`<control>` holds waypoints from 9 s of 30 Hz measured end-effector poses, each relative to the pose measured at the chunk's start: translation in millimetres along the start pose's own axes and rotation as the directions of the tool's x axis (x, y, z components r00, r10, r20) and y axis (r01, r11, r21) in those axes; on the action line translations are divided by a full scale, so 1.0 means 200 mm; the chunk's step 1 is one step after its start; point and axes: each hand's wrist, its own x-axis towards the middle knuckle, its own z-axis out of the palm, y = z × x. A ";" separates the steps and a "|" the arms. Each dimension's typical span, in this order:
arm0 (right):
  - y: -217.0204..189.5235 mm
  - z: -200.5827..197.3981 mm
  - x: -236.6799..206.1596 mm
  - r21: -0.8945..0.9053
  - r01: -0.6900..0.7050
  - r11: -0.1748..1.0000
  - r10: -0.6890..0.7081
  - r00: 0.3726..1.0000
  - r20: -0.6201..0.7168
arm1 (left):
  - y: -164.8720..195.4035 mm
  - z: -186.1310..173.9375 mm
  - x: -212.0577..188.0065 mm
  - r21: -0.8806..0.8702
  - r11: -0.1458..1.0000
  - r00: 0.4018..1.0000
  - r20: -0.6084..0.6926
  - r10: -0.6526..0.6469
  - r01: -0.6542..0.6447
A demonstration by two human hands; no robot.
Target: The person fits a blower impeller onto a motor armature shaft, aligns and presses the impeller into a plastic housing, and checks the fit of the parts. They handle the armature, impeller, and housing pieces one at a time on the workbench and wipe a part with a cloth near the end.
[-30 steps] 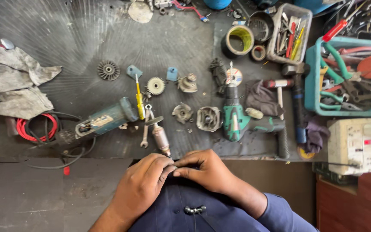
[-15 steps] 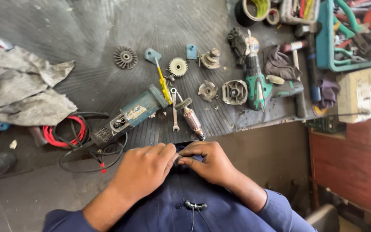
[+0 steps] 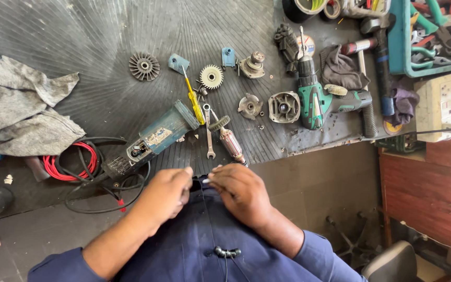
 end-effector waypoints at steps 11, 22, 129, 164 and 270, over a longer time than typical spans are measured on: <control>0.17 0.03 -0.05 0.446 -0.427 0.787 0.451 0.891 0.057 | 0.16 0.10 -0.05 0.182 0.966 0.913 -0.332 0.237 -0.184; 0.07 -0.04 0.13 0.237 -0.292 0.927 0.300 0.954 0.002 | 0.17 0.14 -0.03 0.016 0.862 0.791 -0.388 0.473 -0.507; 0.66 -0.91 -0.36 0.950 -0.123 0.286 -0.344 0.912 0.222 | 1.05 1.05 -0.26 0.728 0.233 0.324 -0.016 0.946 -0.645; 0.71 -0.91 -0.42 0.910 -0.230 0.346 -0.288 0.897 0.336 | 1.02 1.05 -0.29 0.717 0.211 0.317 0.014 0.948 -0.665; -0.21 -0.09 -0.21 0.835 -0.222 0.504 -0.085 0.949 0.304 | 0.66 -0.11 -0.72 0.489 0.142 0.236 0.137 0.962 -0.861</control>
